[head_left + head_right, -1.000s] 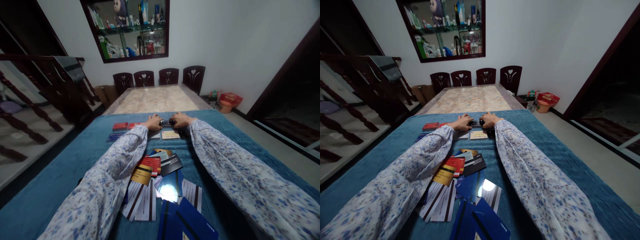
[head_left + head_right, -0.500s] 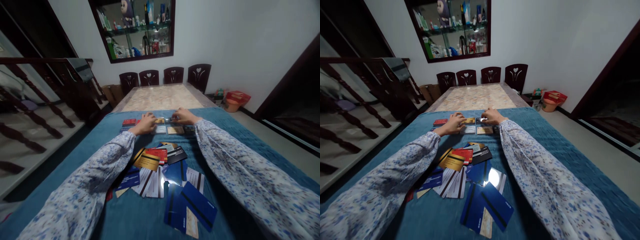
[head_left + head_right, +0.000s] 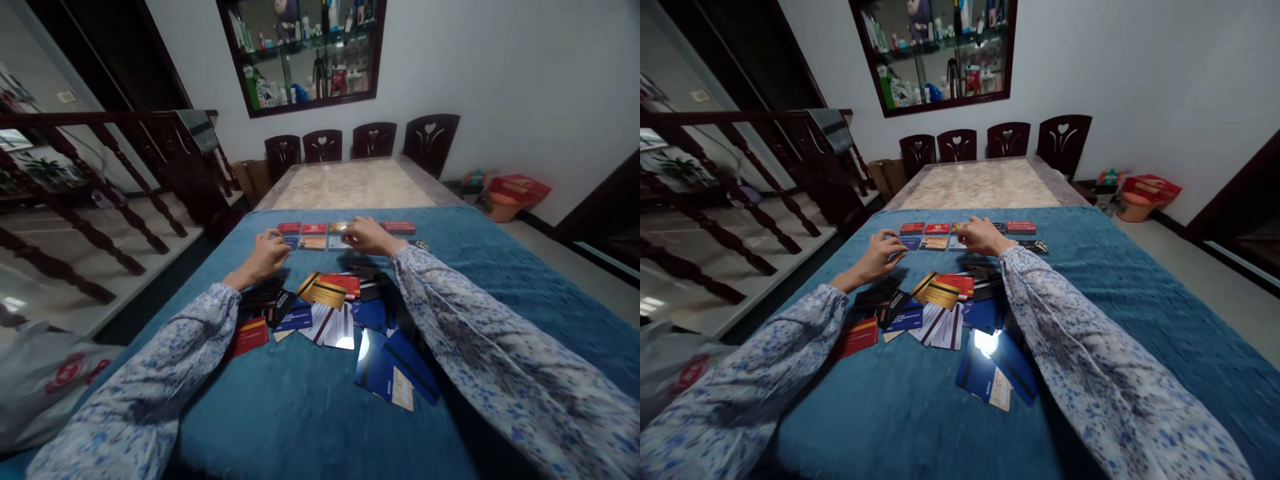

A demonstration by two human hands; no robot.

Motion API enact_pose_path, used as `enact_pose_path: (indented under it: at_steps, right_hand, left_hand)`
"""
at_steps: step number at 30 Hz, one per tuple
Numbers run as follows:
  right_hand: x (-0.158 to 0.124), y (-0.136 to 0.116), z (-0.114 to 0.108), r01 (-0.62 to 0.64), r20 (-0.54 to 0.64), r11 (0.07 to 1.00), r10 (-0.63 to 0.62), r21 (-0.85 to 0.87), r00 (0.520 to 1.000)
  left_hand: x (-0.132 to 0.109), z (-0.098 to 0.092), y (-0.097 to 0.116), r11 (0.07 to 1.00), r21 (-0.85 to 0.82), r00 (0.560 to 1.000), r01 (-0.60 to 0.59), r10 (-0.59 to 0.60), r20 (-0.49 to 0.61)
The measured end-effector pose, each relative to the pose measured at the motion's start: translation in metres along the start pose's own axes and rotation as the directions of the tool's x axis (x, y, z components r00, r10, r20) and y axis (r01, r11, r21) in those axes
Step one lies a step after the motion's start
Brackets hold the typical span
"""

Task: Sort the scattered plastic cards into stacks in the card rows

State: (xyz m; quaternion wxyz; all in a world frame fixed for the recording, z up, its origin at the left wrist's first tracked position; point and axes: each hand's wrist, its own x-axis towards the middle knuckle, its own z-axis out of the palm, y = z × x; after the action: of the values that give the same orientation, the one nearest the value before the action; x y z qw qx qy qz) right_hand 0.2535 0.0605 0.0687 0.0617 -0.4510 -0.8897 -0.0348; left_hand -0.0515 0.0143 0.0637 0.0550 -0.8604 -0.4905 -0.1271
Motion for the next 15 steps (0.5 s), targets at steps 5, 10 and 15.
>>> enact_pose_path:
  at_steps: [5, 10, 15]
  right_hand:
    - [0.003, -0.036, 0.005, 0.092, -0.045, 0.995, -0.090, 0.040, 0.995]
    - [0.009, -0.066, 0.011, 0.158, -0.020, 0.985, -0.157, 0.067, 0.987]
    - [0.014, -0.093, 0.013, 0.180, -0.032, 0.980, -0.177, 0.086, 0.984]
  left_hand:
    - [-0.044, -0.004, -0.009, 0.999, -0.007, 0.998, 0.047, -0.048, -0.038]
    - [-0.076, -0.007, -0.018, 0.995, -0.036, 0.996, 0.089, -0.089, 0.004]
    - [-0.093, -0.010, -0.028, 0.990, -0.091, 0.995, 0.104, -0.104, 0.008]
